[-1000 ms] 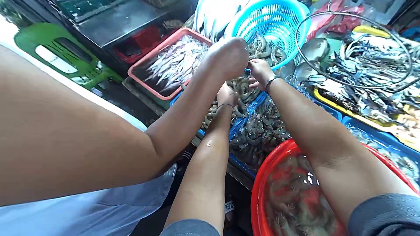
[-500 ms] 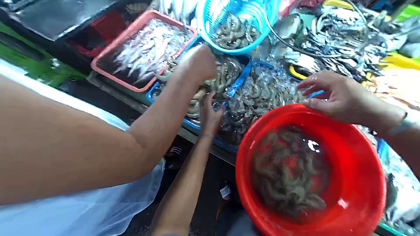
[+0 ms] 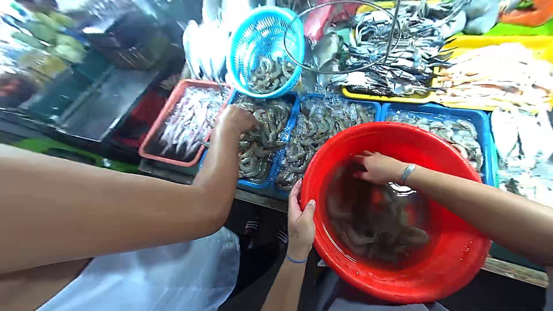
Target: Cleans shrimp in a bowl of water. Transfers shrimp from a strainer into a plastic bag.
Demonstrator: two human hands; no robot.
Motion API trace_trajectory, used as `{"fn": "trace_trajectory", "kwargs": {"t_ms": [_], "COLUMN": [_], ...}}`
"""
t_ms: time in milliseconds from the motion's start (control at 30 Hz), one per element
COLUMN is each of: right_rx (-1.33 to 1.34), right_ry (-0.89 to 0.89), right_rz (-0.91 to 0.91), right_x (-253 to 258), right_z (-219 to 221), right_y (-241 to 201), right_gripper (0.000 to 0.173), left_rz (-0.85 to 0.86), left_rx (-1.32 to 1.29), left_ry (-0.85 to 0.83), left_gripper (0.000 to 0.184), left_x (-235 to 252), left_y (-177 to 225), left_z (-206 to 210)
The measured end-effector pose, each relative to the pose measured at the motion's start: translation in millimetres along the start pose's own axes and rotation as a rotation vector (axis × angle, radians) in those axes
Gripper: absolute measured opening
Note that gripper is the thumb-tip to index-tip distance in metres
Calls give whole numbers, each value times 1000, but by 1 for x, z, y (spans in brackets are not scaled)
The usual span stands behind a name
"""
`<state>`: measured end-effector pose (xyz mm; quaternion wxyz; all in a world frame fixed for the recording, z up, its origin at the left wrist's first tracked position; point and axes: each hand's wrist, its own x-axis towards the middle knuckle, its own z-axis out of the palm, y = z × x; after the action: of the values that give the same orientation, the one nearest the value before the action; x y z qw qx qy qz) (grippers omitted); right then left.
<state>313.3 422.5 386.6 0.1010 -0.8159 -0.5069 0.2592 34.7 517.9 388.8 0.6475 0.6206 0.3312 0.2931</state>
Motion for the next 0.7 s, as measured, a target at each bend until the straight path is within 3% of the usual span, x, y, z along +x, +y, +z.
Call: {"fn": "trace_trajectory", "kwargs": {"t_ms": [300,533,700], "right_rx": [-239,33,175], "right_ry": [-328,-398,-524], "right_rz": [-73,-163,-217], "right_x": [-18,-42,-52], "right_z": [31,45,52], "right_y": [-48,-39,-43], "right_gripper": [65,58,65], "left_rz": [-96,-97,-103], "left_rx": [-89,-84,-92], "left_ry": [13,12,11], "left_gripper": [59,56,56], "left_x": [0,-4,-3], "left_y": [5,3,4], "left_z": [1,1,1]}}
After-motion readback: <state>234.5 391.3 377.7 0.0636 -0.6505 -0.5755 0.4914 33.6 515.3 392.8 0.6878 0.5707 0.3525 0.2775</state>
